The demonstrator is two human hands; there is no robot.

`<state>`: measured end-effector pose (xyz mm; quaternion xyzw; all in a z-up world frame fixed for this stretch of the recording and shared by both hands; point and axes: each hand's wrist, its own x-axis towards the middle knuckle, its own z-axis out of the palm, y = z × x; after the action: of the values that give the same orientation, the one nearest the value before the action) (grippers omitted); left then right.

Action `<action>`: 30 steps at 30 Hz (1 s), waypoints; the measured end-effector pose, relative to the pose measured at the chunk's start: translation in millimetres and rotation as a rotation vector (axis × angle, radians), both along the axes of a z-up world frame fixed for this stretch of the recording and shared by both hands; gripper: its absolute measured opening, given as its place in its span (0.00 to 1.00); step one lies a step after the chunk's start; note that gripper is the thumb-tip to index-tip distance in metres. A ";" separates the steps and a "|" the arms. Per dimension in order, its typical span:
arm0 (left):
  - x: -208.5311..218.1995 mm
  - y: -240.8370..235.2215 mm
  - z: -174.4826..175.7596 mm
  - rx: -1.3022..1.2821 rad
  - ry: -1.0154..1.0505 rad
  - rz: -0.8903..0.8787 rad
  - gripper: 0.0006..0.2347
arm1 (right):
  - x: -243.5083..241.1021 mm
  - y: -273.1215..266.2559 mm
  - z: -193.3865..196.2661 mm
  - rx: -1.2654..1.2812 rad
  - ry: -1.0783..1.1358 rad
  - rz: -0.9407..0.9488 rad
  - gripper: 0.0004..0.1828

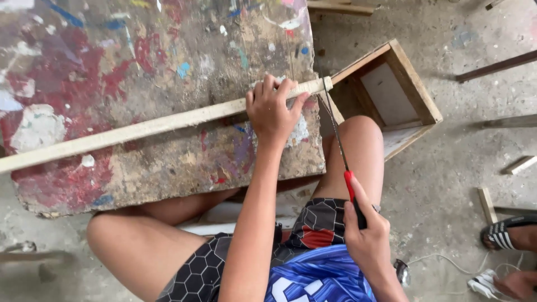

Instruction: A person uses a small hand saw to cut a thin wooden strip on a workbench.

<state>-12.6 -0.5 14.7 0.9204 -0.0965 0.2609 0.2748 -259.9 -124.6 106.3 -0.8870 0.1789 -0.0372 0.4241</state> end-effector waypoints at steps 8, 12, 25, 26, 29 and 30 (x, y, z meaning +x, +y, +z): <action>1.1 3.0 -5.9 -0.008 0.011 -0.053 0.14 | 31.6 1.5 -14.0 -0.110 -0.096 -0.031 0.26; 0.5 2.1 -12.5 -0.007 0.018 -0.086 0.14 | 103.7 15.2 -6.7 -0.096 -0.168 -0.076 0.23; 9.1 -1.3 -15.9 -0.043 0.012 -0.049 0.15 | 37.0 5.4 -5.3 -0.133 -0.112 -0.062 0.25; 10.5 -1.4 -16.1 -0.041 0.006 -0.053 0.15 | 23.4 1.8 -7.8 -0.066 -0.110 -0.079 0.25; 11.3 -2.2 -25.9 -0.013 -0.011 -0.062 0.16 | -4.1 -8.3 -19.4 -0.009 -0.101 -0.091 0.24; 12.2 -3.4 -29.8 0.012 -0.039 -0.052 0.17 | -10.0 -12.7 -23.3 -0.017 -0.111 -0.072 0.24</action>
<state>-0.3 -4.0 -15.1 0.9140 -0.1272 0.2708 0.2741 -269.9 -137.3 83.0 -0.8800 0.1866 -0.1032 0.4244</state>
